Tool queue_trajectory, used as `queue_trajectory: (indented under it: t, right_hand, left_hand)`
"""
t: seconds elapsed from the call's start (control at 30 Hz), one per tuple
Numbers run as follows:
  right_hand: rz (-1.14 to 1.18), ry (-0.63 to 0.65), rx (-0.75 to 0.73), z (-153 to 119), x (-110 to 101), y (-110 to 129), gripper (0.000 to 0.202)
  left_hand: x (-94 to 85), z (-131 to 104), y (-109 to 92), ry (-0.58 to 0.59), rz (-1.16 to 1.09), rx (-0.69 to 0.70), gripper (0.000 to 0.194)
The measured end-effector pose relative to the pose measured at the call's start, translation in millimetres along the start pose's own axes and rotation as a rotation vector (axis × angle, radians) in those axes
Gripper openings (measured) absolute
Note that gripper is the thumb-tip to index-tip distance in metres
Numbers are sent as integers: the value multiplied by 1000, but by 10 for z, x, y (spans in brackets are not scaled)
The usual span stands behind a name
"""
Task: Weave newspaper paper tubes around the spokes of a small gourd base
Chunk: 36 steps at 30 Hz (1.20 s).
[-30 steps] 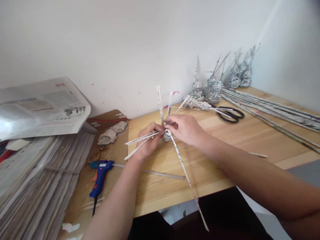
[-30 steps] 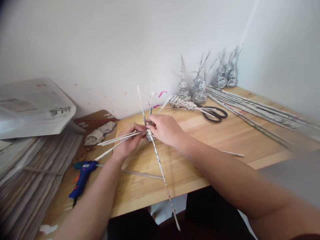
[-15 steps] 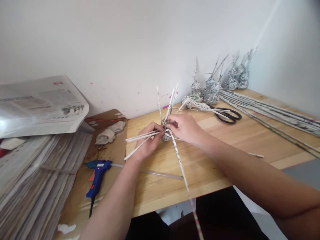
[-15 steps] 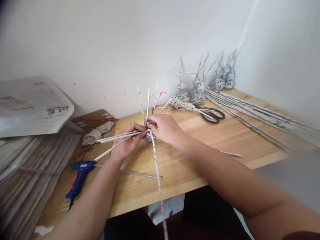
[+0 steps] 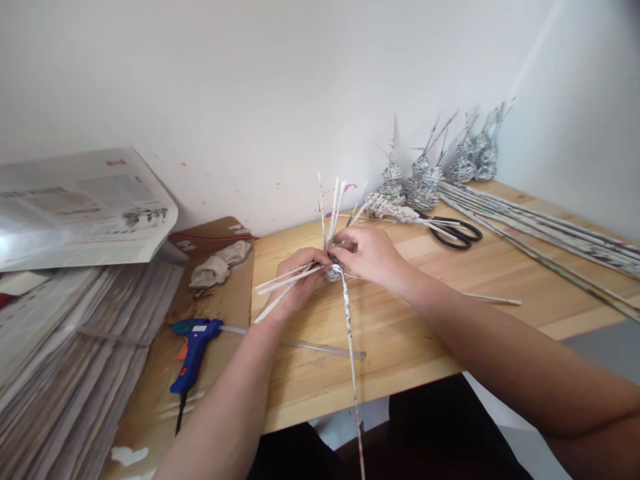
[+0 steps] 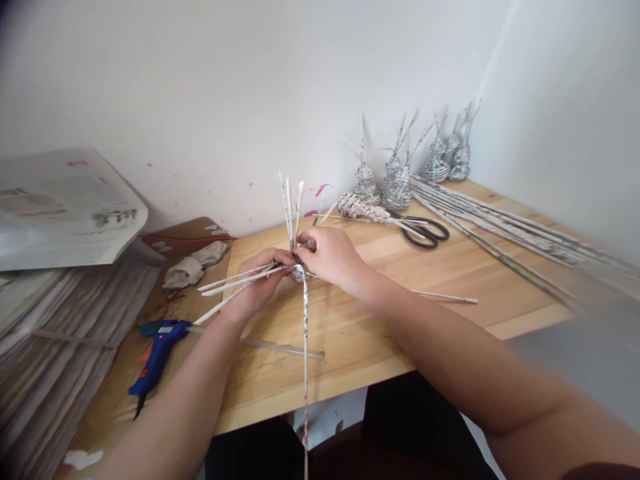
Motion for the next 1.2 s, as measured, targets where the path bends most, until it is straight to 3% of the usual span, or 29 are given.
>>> queue_trajectory:
  t: [0.2, 0.33, 0.47, 0.67, 0.8, 0.9, 1.0, 1.2]
  right_hand:
    - [144, 58, 117, -6, 38, -52, 1]
    - [192, 78, 96, 10, 54, -88, 2]
    - [226, 68, 2, 20, 48, -63, 5]
    - [201, 20, -278, -67, 10, 122, 12]
    - [215, -16, -335, -107, 1, 164, 13]
    - [272, -20, -298, -121, 27, 143, 12]
    - [376, -13, -169, -116, 81, 60, 9]
    - [596, 16, 37, -80, 142, -32, 9]
  left_hand:
    - [25, -24, 46, 4, 21, 8, 6]
    - [18, -21, 57, -26, 16, -1, 4]
    - [2, 1, 33, -36, 56, 6, 2]
    - [-9, 16, 33, 0, 184, 68, 6]
    - [-11, 24, 43, -1, 164, 118, 10]
    - [-7, 27, 34, -7, 172, 123, 10]
    - [8, 20, 29, -16, 113, 93, 8]
    - [-7, 16, 101, -90, -19, -62, 3]
Point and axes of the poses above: each hand's wrist, its own z-axis towards the middle knuckle, its own x-axis out of the palm, y = z × x, the point moved 6 cm from there along z, towards the middle knuckle, and after that the axes turned 13 degrees about -y, right-handed, at the moved point
